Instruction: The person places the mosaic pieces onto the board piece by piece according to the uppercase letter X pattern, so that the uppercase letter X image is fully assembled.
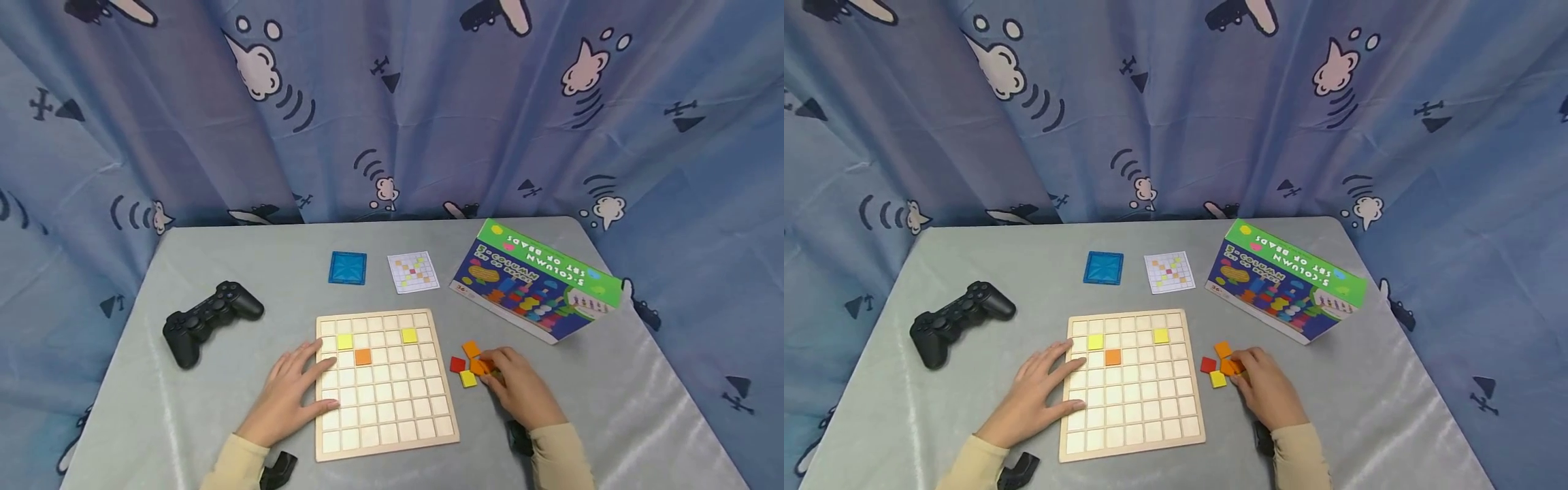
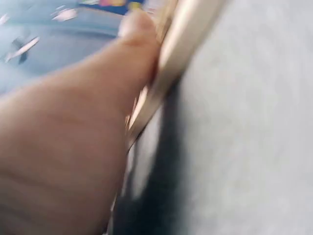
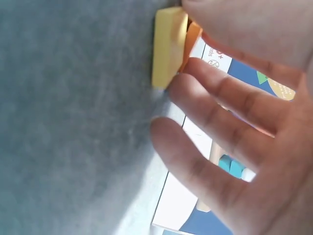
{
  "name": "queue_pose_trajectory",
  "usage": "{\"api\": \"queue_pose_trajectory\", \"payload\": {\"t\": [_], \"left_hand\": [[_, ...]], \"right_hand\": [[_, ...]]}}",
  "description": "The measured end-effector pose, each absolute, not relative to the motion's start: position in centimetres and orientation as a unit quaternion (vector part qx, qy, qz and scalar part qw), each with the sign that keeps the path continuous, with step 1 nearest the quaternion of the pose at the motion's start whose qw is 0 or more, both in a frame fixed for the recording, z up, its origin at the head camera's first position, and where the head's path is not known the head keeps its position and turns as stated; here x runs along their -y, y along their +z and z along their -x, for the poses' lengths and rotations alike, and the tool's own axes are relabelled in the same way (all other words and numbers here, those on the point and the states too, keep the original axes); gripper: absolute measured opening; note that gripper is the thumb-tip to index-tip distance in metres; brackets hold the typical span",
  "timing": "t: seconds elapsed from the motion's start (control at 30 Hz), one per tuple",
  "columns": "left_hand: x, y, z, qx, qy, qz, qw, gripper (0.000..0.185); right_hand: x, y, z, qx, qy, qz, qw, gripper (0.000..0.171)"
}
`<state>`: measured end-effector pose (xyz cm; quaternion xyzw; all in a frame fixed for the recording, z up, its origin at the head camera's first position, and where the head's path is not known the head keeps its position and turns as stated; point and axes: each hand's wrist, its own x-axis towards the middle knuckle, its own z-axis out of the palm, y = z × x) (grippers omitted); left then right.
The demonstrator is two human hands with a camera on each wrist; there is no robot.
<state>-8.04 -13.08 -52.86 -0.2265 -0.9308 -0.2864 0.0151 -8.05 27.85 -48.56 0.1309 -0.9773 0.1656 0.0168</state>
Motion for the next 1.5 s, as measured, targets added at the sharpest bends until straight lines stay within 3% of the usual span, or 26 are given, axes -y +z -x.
{"api": "queue_pose_trajectory", "payload": {"t": [0.67,0.9,1.13,1.5], "left_hand": [[13.4,-53.4,8.2,0.93,-0.302,0.209,0.036,0.064],[13.4,-53.4,8.2,0.931,-0.301,0.203,0.036,0.064],[13.5,-53.4,8.4,0.93,-0.303,0.205,0.034,0.064],[13.5,-53.5,8.4,0.928,-0.311,0.202,0.036,0.062]], "right_hand": [[-27.6,-48.1,7.7,0.98,0.177,-0.092,-0.003,0.029],[-27.6,-47.1,8.4,0.974,0.172,-0.142,0.037,0.035],[-26.4,-45.7,9.6,0.965,0.196,-0.171,0.027,0.036],[-22.2,-44.8,12.0,0.928,0.197,-0.315,0.034,0.035]]}}
